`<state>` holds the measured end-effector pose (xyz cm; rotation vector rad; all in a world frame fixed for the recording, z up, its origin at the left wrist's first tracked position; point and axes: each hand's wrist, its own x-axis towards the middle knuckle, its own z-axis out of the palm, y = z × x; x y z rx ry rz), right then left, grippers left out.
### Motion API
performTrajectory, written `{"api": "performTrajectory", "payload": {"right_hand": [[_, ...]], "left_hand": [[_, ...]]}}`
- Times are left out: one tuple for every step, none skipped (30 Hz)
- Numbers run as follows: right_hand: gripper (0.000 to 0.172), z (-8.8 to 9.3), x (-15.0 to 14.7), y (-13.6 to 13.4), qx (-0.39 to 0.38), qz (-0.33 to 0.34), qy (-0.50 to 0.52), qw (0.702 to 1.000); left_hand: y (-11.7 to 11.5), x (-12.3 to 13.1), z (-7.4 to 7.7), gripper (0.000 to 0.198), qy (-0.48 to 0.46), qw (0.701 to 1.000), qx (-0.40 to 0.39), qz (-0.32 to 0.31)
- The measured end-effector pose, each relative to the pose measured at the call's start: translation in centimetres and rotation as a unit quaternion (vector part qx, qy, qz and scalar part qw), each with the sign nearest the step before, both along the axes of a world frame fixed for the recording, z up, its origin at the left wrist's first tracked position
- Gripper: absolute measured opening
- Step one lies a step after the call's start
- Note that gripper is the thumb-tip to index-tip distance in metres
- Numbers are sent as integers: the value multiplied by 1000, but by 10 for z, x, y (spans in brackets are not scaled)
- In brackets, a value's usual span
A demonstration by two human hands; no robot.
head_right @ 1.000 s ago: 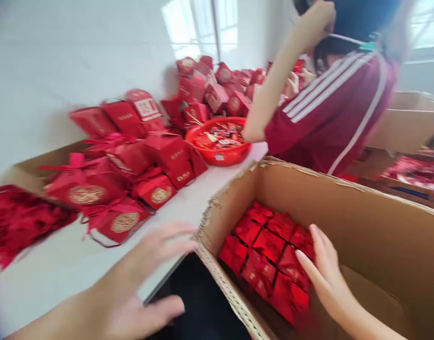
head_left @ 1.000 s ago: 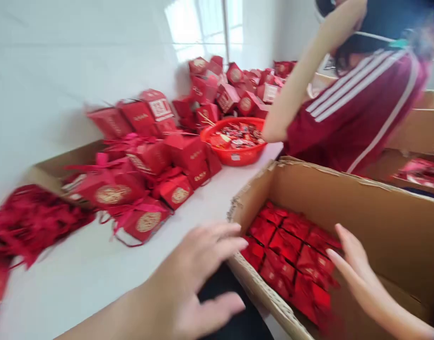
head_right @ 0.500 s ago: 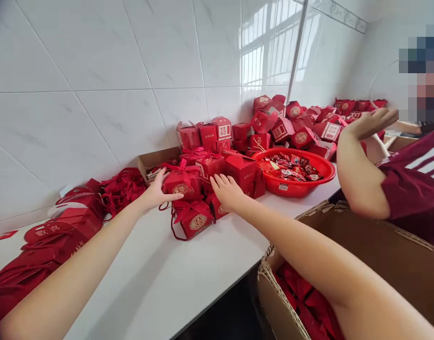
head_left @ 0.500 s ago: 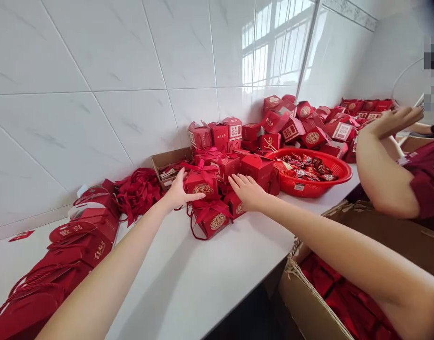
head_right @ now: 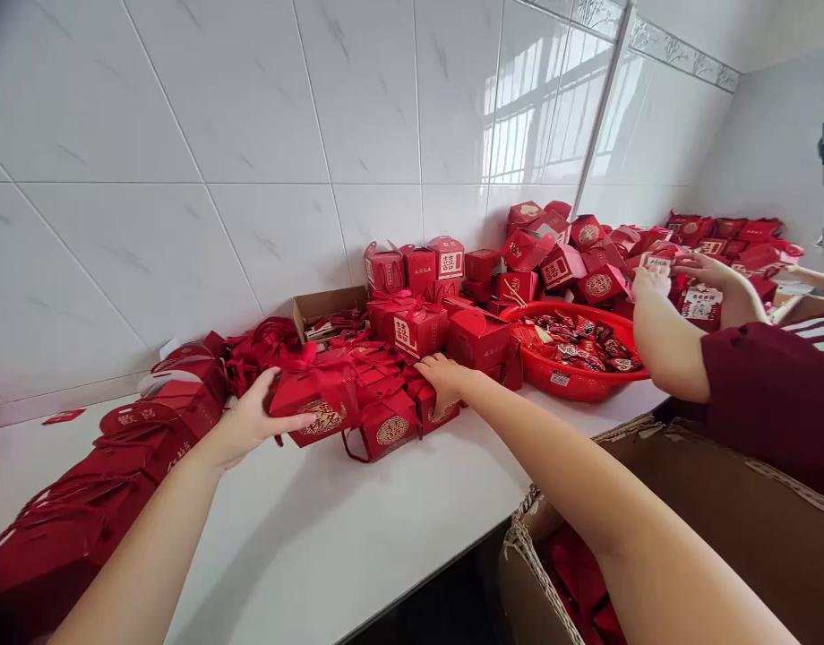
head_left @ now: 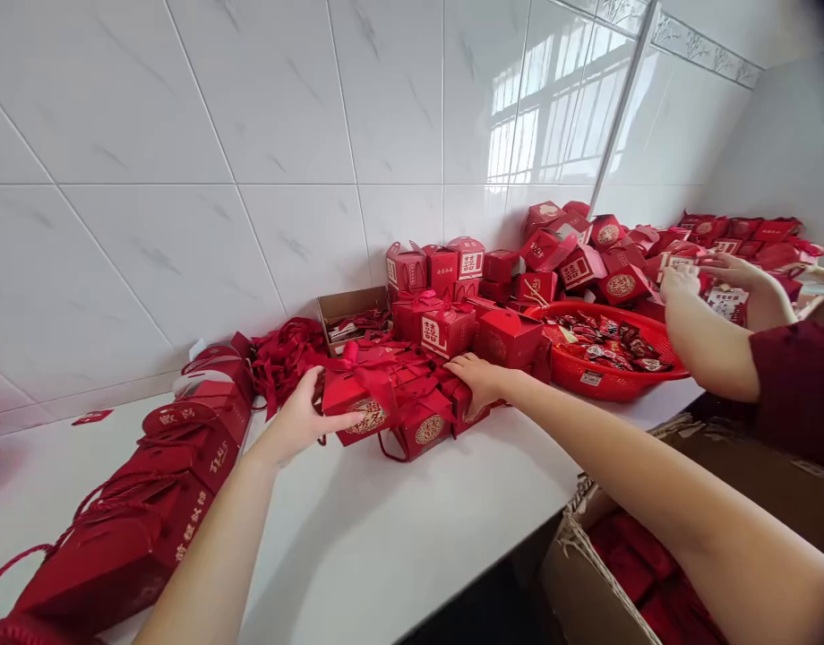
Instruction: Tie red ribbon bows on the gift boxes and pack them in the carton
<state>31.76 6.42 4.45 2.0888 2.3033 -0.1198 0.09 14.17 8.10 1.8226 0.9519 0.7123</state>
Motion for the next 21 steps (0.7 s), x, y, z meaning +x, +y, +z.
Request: {"api": "performTrajectory", "payload": {"right_hand": [[117,0,-2,1,1,4,0,1000],[117,0,-4,1,2,8,1,1000],[117,0,-8,1,5,13,3,1000],[118,-1,-12,0,7,19,5,1000],[118,-2,-17,-2,7,26,8,1000],[118,-3,-22,-3,7,33,11,999],[119,-3,-27,-5,6,39,14,999],[121,-3,-32,-7,4,46,17,999],[122,-2,-36,-8,0,52,20,998],[123,-2,-40,-9,-3,59,22,998],[123,-1,-43,-9,-6,66,25,997],[122,0,-47,-9,-8,75,28,997],[122,1,-50,-8,-9,86,33,996],[122,1,-53,-8,-10,96,40,995],[123,1,-57,-7,-11,104,48,993],[125,1,-60,-6,-11,109,57,992],[127,0,-63,-5,-10,111,66,992],[127,-1,-66,-5,-9,111,73,991],[125,-2,-67,-5,-7,111,79,991],[121,-3,-68,-5,-5,110,84,990],[118,-4,-69,-4,-2,110,87,990]], "left_hand": [[-4,-8,-4,88,10,1000,-16,3],[-7,-14,-7,87,7,1000,-29,5],[-11,-20,-10,86,-2,999,-39,8],[-13,-26,-12,86,-12,999,-45,14],[-16,-32,-14,86,-19,998,-48,23],[-18,-40,-14,87,-21,998,-47,36],[-19,-48,-14,89,-14,997,-45,53],[-19,-56,-14,92,-1,997,-42,71],[-19,-65,-15,94,18,995,-37,86],[-19,-72,-16,96,40,994,-32,97],[-18,-78,-18,97,61,993,-28,100],[-17,-81,-21,97,80,992,-24,94],[-16,-82,-26,98,96,992,-23,80],[-16,-81,-30,98,109,992,-28,61],[-16,-78,-34,99,119,992,-37,34],[-17,-75,-37,100,130,990,-48,6],[-18,-72,-39,103,143,988,-52,-18],[-20,-70,-39,107,159,986,-42,-34],[-22,-69,-37,113,179,983,-14,-38],[-24,-68,-33,120,203,978,28,-28],[-26,-68,-28,126,229,970,80,-8]]}}
